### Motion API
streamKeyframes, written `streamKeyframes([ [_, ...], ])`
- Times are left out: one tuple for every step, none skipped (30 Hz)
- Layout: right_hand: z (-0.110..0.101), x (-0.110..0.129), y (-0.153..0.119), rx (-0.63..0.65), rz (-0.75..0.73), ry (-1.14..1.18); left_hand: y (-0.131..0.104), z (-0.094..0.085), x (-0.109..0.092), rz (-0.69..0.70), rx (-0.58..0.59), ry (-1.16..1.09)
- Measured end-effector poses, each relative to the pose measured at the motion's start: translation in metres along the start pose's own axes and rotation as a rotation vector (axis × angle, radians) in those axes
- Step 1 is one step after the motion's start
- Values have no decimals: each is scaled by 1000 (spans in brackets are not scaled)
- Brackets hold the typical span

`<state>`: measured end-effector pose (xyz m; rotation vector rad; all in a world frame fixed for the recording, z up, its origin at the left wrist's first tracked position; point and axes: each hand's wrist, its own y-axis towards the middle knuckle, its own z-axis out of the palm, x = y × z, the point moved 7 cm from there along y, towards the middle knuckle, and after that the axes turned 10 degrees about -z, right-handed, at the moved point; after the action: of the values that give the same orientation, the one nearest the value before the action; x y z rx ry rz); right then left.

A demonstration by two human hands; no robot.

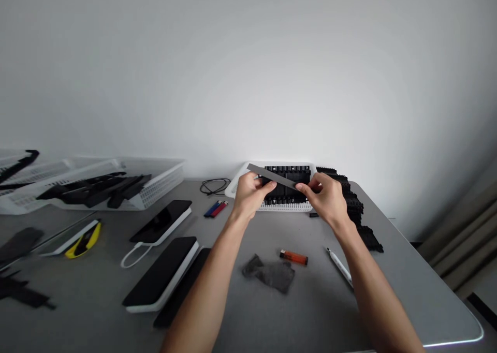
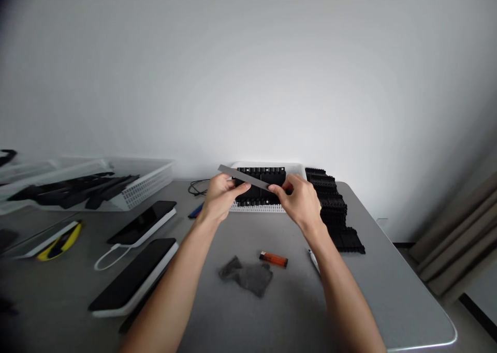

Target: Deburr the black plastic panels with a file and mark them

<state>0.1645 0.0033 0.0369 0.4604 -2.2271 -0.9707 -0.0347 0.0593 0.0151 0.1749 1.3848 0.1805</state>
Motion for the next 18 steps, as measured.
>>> streamKeyframes([
  [0, -1, 0, -6, 8, 1, 0, 0, 0, -4, 2, -5],
  [-2, -5, 0, -19, 15, 6, 0, -1, 0, -10, 5, -10],
  [-5, -10, 1, -37, 23, 11, 0, -2, -1, -15, 5, -18],
  [-9, -16, 1, -59, 32, 18, 0, -3, -1, -20, 4, -24],
  [-14, -22, 1, -81, 44, 26, 0, -5, -1, -23, 0, -29],
  [-19, -29, 2, -101, 58, 32, 1, -6, -1, -25, -5, -32],
  [-24, -35, 2, -122, 74, 32, 1, -7, -1, -26, -10, -33],
  [-29, -40, 2, -145, 92, 26, 1, -8, -1, -25, -14, -31],
  [-34, -44, 2, -169, 109, 15, 2, -8, -2, -23, -18, -26],
  [-38, -46, 1, -191, 120, 6, 2, -8, -2, -20, -21, -18],
  [-40, -46, 1, -208, 127, 8, 1, -8, -3, -16, -25, -11],
  [-41, -44, 1, -213, 128, 26, 1, -8, -3, -14, -27, -7],
  [-40, -41, 1, -205, 124, 57, 1, -8, -4, -14, -26, -4],
  [-38, -37, 2, -185, 114, 92, 0, -7, -4, -15, -24, -3],
  [-34, -32, 2, -159, 100, 120, 0, -6, -4, -15, -19, -3],
  [-30, -26, 2, -133, 84, 134, -1, -5, -5, -12, -13, -4],
  [-27, -22, 3, -109, 68, 132, -2, -5, -6, -7, -5, -3],
  [-25, -18, 3, -93, 56, 123, -3, -4, -7, -2, 3, -2],
])
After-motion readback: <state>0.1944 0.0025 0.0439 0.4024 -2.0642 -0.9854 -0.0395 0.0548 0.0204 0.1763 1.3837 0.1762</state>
